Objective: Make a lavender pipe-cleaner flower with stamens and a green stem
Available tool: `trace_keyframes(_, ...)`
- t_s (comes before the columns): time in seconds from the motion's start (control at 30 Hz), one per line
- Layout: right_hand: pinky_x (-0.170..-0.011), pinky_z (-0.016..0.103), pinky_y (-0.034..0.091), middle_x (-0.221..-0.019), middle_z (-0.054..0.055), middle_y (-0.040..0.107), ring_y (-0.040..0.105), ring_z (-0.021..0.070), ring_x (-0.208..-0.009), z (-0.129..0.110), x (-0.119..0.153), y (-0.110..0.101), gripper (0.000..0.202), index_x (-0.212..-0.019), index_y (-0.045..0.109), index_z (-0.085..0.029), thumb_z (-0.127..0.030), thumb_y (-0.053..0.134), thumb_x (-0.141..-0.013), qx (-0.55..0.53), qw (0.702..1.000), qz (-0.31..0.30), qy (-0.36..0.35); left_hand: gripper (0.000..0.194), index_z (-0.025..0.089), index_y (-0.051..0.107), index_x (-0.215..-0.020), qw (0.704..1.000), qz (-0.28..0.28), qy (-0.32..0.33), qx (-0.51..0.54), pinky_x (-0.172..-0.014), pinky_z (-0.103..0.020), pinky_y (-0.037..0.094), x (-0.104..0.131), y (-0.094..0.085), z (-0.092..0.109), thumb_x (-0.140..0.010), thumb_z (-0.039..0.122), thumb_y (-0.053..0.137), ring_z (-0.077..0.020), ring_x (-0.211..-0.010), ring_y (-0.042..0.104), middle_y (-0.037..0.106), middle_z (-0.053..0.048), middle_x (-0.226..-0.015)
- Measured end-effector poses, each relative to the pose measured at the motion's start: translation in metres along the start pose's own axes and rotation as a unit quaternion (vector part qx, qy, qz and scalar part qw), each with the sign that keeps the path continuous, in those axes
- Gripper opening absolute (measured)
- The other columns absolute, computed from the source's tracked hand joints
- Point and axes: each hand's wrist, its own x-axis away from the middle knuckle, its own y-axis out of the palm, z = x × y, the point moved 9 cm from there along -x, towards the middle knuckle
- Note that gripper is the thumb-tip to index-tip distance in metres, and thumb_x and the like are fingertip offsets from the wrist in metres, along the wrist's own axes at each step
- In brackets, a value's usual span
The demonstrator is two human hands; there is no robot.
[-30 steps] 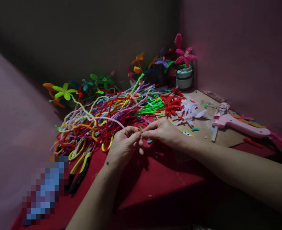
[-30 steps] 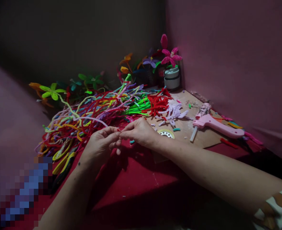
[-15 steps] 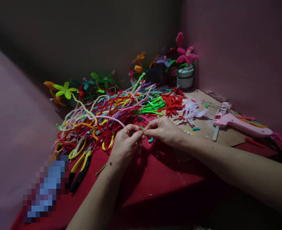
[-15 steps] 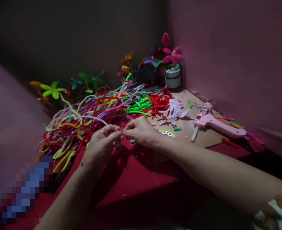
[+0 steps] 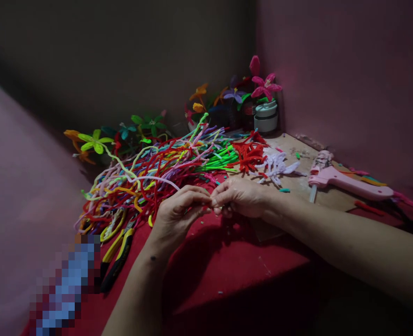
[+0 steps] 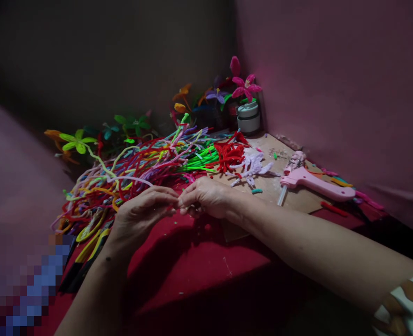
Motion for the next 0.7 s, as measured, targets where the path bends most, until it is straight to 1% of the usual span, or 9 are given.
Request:
trace_keyframes(0.07,-0.040,0.020,0.028,-0.045,-0.001,0.057,0.040,0.0048,-0.035,-0.002,0.002,0.004,0.003,-0.058,0.059,-0.009,-0.008,0.057,-0.056,-0.003,1.000,-0.011,0.006,0.011,0.022,0.070,-0.079,0.999,0.002,0.023,-0.035,-0.072,-0.025,0.045,0.002,-0.002,0.005,-0.074,0.016,0.061,-0.0161,-0.078,0.060,0.063,-0.005,-0.083)
trace_keyframes(0.2,-0.039,0.020,0.028,-0.043,-0.001,0.057,0.040,0.0052,-0.034,-0.004,0.005,0.008,0.003,-0.056,0.059,-0.009,-0.008,0.057,-0.055,0.007,1.000,-0.025,0.014,0.013,0.023,0.069,-0.081,0.995,-0.004,0.052,-0.090,-0.069,-0.023,0.045,0.006,-0.003,0.011,-0.074,0.015,0.061,-0.0153,-0.077,0.060,0.063,-0.005,-0.084)
trace_keyframes(0.37,-0.041,0.019,0.028,-0.044,-0.002,0.057,0.040,0.0047,-0.037,-0.009,0.006,0.006,0.004,-0.054,0.060,-0.010,-0.007,0.057,-0.056,0.089,0.996,-0.016,-0.019,0.011,0.019,0.063,-0.082,0.980,-0.022,0.093,-0.172,-0.066,-0.021,0.043,0.010,0.004,0.017,-0.079,0.014,0.055,-0.0133,-0.075,0.058,0.061,-0.005,-0.084)
trace_keyframes(0.5,-0.041,0.019,0.029,-0.047,-0.002,0.058,0.040,0.0049,-0.038,-0.010,0.005,0.004,0.004,-0.055,0.059,-0.010,-0.012,0.060,-0.059,0.111,0.993,-0.003,-0.024,0.013,0.018,0.057,-0.080,0.970,-0.039,0.101,-0.218,-0.061,-0.022,0.040,0.013,0.013,0.013,-0.084,0.014,0.045,-0.0117,-0.065,0.052,0.056,-0.003,-0.075)
trace_keyframes(0.6,-0.041,0.019,0.030,-0.049,-0.002,0.058,0.040,0.0050,-0.039,-0.011,0.004,0.003,0.004,-0.057,0.058,-0.011,-0.012,0.059,-0.061,0.139,0.990,0.014,-0.030,0.014,0.017,0.053,-0.076,0.969,-0.031,0.077,-0.234,-0.057,-0.023,0.036,0.015,0.015,0.007,-0.085,0.015,0.043,-0.0106,-0.059,0.048,0.052,-0.001,-0.069)
trace_keyframes(0.67,-0.042,0.019,0.030,-0.051,-0.002,0.057,0.041,0.0054,-0.041,-0.013,0.004,0.003,0.006,-0.059,0.060,-0.011,-0.012,0.057,-0.064,0.205,0.977,0.038,-0.046,0.011,0.017,0.052,-0.074,0.977,-0.004,0.023,-0.213,-0.055,-0.022,0.035,0.015,0.012,-0.001,-0.083,0.017,0.046,-0.0098,-0.055,0.046,0.051,0.001,-0.065)
trace_keyframes(0.7,-0.043,0.019,0.030,-0.051,-0.001,0.057,0.042,0.0058,-0.042,-0.016,0.006,0.003,0.008,-0.060,0.061,-0.011,-0.012,0.055,-0.066,0.254,0.963,0.058,-0.064,0.010,0.017,0.051,-0.072,0.982,0.014,-0.021,-0.187,-0.053,-0.022,0.034,0.014,0.010,-0.008,-0.081,0.019,0.048,-0.0094,-0.053,0.045,0.051,0.001,-0.063)
